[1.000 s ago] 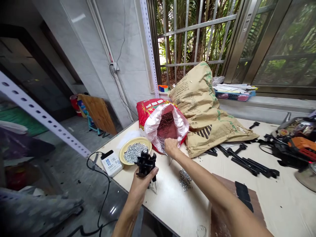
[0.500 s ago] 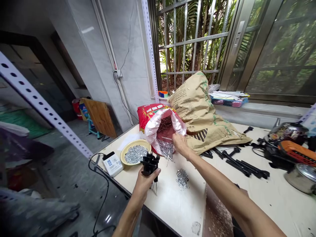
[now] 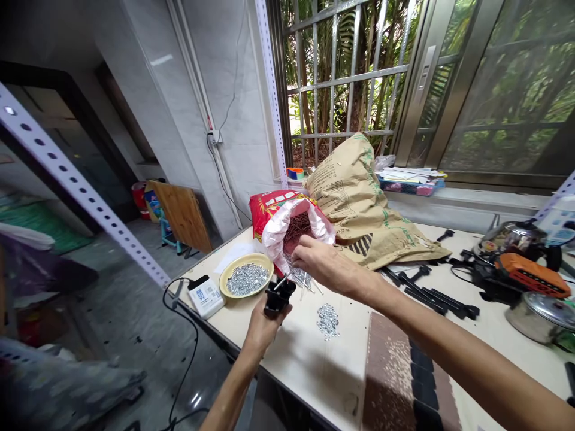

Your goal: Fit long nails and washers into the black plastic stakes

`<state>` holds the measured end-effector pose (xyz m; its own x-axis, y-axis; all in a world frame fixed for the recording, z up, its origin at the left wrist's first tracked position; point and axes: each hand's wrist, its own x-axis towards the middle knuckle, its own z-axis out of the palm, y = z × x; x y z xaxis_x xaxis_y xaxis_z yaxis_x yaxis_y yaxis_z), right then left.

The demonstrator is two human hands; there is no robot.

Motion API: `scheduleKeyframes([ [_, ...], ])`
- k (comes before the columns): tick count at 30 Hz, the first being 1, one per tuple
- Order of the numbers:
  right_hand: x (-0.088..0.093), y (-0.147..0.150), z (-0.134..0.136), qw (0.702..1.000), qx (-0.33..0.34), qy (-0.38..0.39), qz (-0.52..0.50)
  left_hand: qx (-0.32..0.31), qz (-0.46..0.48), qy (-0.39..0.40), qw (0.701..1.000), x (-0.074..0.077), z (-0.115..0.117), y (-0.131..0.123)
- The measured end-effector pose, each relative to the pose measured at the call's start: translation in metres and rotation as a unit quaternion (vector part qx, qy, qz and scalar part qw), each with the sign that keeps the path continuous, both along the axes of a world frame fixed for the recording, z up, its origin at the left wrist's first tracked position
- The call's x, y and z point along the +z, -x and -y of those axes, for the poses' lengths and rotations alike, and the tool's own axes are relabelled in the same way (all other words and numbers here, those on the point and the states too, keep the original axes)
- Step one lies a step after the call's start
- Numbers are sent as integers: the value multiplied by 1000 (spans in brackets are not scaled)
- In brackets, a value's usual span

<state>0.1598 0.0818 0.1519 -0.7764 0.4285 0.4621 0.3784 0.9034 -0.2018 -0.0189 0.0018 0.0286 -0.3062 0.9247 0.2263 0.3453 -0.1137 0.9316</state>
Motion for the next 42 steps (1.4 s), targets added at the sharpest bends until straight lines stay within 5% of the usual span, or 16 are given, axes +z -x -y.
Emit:
scheduleKeyframes([
  [5, 9, 11, 13, 997, 35, 13, 72, -23, 2, 15, 1000, 5, 3, -6],
  [10, 9, 12, -6, 997, 39, 70, -19, -22, 153, 49, 987, 11, 9, -8],
  [13, -31, 10, -35, 984, -126, 124, 1, 14, 239, 52, 970, 15, 12, -5],
  [16, -92, 9, -51, 931, -295, 190, 97, 35, 254, 46, 965, 13, 10, 1],
  [19, -140, 10, -50, 912, -336, 204, 116, 36, 242, 39, 969, 6, 5, 6],
  [22, -160, 13, -47, 908, -349, 200, 116, 34, 228, 44, 972, -4, 0, 11],
  [25, -151, 10, -47, 913, -350, 181, 106, 30, 238, 61, 969, -11, -3, 14],
  [28, -118, -1, -45, 932, -319, 153, 78, 14, 240, 69, 968, -14, -4, 13],
  [32, -56, -12, -22, 989, -143, 40, -17, -26, 230, 99, 968, -10, -6, 3],
  [35, -23, -10, 2, 995, -71, -57, -29, -60, 209, 125, 968, -3, -6, -9],
  [42, -9, -5, 29, 981, -7, -170, 89, -112, 225, 129, 959, 11, -3, -28],
])
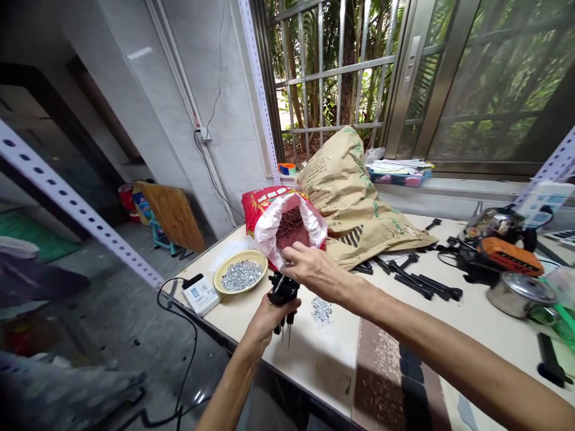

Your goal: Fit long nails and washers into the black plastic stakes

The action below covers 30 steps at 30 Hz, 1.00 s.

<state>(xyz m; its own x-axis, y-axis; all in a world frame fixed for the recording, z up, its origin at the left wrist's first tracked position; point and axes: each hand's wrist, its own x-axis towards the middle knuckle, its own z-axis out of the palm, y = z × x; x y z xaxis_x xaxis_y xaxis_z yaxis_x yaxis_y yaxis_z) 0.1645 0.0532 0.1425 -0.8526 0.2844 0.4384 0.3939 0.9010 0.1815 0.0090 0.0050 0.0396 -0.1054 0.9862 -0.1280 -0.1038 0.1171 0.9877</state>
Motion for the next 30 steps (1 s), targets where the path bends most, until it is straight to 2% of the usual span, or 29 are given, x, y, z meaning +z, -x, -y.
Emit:
scheduleKeyframes([
  [5, 4, 4, 4, 996, 51, -23, 64, -26, 14, -1, 1000, 3, 0, -9],
  [7, 7, 4, 3, 995, 78, -16, 56, -32, 18, 0, 999, 5, -1, -11],
  [9, 7, 2, 0, 997, 81, -3, -7, -37, 55, 4, 998, 7, -2, -12],
  [11, -1, -4, -5, 990, 36, 43, -126, -36, 117, 25, 992, 10, -1, -11],
  [12, -8, -7, -7, 976, 1, 85, -199, -35, 148, 37, 988, 11, -1, -10],
  [14, -32, -10, -9, 920, -59, 207, -327, -36, 197, 52, 978, 13, 0, -7],
  [16, -61, -7, -7, 842, -73, 364, -391, -45, 215, 52, 974, 14, 0, -6],
  [19, -97, 8, 0, 697, -34, 614, -368, -52, 200, 44, 977, 15, -3, -11],
  [21, -110, 22, 4, 602, -28, 707, -369, -32, 170, 43, 984, 16, -5, -17],
  [22, -112, 27, 5, 569, -33, 727, -382, -17, 151, 45, 987, 17, -6, -19],
  [24, -110, 35, 6, 536, -36, 730, -422, 12, 107, 38, 993, 20, -7, -23],
  [28, -96, 38, 12, 514, 34, 712, -477, 56, 32, -65, 996, 26, -9, -21],
  [30, -91, 38, 17, 501, 48, 703, -503, 93, 6, -97, 991, 27, -11, -18],
])
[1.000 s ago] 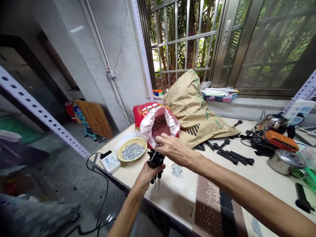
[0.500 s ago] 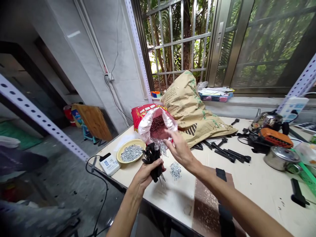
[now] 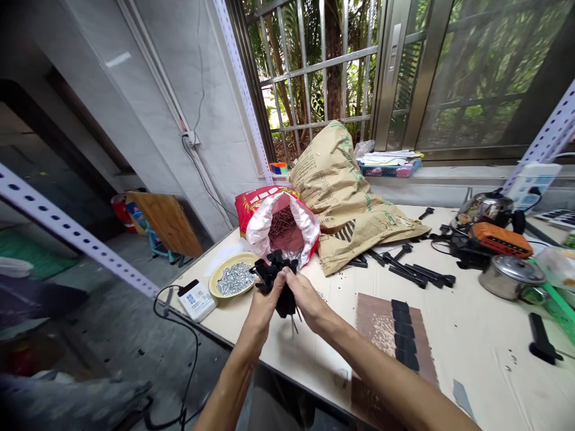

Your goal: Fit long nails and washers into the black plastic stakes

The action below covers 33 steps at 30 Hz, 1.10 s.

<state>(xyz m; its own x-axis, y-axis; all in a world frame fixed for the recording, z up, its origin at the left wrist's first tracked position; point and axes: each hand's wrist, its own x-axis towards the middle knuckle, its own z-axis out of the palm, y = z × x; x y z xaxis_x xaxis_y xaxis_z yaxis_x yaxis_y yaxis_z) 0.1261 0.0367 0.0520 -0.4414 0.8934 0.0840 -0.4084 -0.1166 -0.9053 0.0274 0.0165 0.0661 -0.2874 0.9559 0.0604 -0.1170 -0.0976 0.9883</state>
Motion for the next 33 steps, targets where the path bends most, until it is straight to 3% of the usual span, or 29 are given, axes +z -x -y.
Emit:
scheduleKeyframes([
  [2, 1, 1, 4, 999, -22, 15, -21, 13, -7, 8, 1000, -2, -3, 2],
  [4, -2, 2, 7, 999, -27, 21, -37, -17, 10, 29, 999, -5, -6, 3],
  [9, -14, 1, 12, 997, -39, -68, -1, -66, 67, 37, 995, -11, -3, 4],
  [16, -17, -1, 20, 991, -123, -41, 40, -40, 32, 42, 998, 4, 6, -2],
  [19, -22, -3, 26, 972, -187, -93, 109, -36, 21, 57, 997, 4, 9, -3],
  [22, -27, -10, 32, 932, -260, -174, 184, -70, 44, 52, 995, 0, 13, -6],
  [25, -26, -16, 37, 923, -261, -208, 189, -99, 111, 47, 988, -3, 14, -11],
  [28, -23, -21, 41, 940, -236, -187, 160, -109, 184, 33, 976, -1, 12, -15],
  [30, -22, -25, 43, 944, -262, -142, 142, -102, 200, 16, 974, 2, 11, -15],
  [33, -24, -34, 49, 935, -330, -59, 118, -47, 126, -8, 991, 4, 13, -13],
])
